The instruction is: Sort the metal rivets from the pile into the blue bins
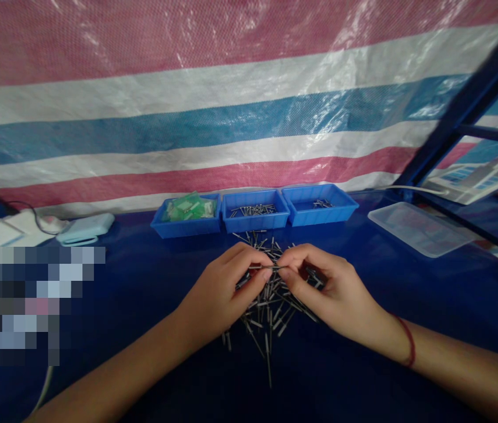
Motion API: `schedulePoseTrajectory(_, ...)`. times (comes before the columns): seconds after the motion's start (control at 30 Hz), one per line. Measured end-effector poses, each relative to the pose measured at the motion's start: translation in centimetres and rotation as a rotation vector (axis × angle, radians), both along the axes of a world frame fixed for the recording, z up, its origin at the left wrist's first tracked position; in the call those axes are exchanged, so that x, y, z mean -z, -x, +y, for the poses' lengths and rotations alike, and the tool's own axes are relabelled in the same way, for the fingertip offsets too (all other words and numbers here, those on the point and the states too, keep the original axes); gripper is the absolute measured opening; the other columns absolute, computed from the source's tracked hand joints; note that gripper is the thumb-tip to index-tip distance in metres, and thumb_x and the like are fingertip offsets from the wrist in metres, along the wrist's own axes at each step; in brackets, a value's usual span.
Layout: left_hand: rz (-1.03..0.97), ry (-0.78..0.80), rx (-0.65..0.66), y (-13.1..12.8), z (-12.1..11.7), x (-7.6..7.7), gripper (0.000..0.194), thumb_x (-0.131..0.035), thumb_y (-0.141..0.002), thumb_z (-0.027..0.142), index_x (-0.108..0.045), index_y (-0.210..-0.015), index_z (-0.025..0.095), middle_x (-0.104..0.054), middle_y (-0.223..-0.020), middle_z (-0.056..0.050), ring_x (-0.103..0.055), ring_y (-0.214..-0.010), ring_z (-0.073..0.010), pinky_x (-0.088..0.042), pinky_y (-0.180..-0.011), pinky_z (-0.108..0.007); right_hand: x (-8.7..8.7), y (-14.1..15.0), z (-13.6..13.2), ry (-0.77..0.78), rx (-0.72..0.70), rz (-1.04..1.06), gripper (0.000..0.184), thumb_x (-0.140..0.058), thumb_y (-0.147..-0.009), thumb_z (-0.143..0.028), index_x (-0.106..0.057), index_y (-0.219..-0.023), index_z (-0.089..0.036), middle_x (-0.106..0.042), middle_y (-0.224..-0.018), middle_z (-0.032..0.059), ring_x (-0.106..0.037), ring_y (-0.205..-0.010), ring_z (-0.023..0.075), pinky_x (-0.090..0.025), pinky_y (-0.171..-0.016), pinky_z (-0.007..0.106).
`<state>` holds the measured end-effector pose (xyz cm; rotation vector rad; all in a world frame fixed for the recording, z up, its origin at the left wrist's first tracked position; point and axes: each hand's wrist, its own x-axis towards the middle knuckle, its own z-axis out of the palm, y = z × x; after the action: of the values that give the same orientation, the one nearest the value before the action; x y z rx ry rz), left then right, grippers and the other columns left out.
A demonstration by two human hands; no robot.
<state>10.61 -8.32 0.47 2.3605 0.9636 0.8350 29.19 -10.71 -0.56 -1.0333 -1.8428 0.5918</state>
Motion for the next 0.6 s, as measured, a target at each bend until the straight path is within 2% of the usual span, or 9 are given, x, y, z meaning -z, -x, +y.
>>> schedulePoseTrajectory(0.2,-0.063,-0.041,-0.067,-0.1,-0.4,0.1,0.01,-0.053,-0.086,0.02,-0.056,-0.095,0.02,-0.061,-0.089,0.0,-0.059,-0.078,-0.0113,-0.046,-0.072,-0.023,0.4,0.0,0.1,0.044,-0.007,-0.003,0.006,-0.051,-0.084,-0.022,-0.054,-0.079,-0.02,-0.058,-0.07,-0.0005,-0.052,-0.06,0.0109,-0.043,-0.053,0.023)
schedulePoseTrajectory(0.37,-0.084,0.012,-0.1,-0.1,-0.4,0.1,0.009,-0.054,-0.086,0.023,-0.056,-0.094,0.021,-0.063,-0.087,0.001,-0.059,-0.076,-0.0109,-0.046,-0.07,-0.022,0.7,0.3,0.1,0.073,-0.057,0.01,0.01,-0.048,-0.087,-0.026,-0.055,-0.082,-0.02,-0.053,-0.066,-0.0021,-0.049,-0.057,0.01,-0.042,-0.053,0.023)
schedulePoseTrajectory(0.43,-0.074,0.03,-0.107,0.0,-0.2,0.1,0.015,-0.053,-0.086,0.025,-0.054,-0.1,0.021,-0.063,-0.09,0.0,-0.059,-0.076,-0.0114,-0.046,-0.07,-0.023,0.5,0.2,0.4,0.079,-0.056,0.006,0.014,-0.048,-0.088,-0.028,-0.055,-0.08,-0.019,-0.052,-0.066,-0.002,-0.047,-0.057,0.01,-0.041,-0.053,0.023)
schedulePoseTrajectory(0.5,-0.064,0.045,-0.104,0.1,-0.1,0.1,0.023,-0.052,-0.086,0.025,-0.05,-0.109,0.021,-0.062,-0.089,0.0,-0.058,-0.075,-0.0113,-0.046,-0.069,-0.024,0.3,-0.4,1.2,0.071,-0.002,0.025,0.017,-0.047,-0.089,-0.03,-0.055,-0.078,-0.019,-0.051,-0.066,-0.0015,-0.047,-0.058,0.0102,-0.041,-0.054,0.023)
schedulePoseTrajectory(0.6,-0.055,0.065,-0.114,0.3,0.3,0.1,0.026,-0.049,-0.088,0.025,-0.045,-0.113,0.02,-0.06,-0.085,0.001,-0.056,-0.072,-0.0107,-0.046,-0.067,-0.024,-0.1,-2.3,3.4,-0.005,0.211,0.077,0.022,-0.049,-0.087,-0.036,-0.055,-0.075,-0.018,-0.049,-0.062,-0.0021,-0.046,-0.055,0.0106,-0.04,-0.053,0.024)
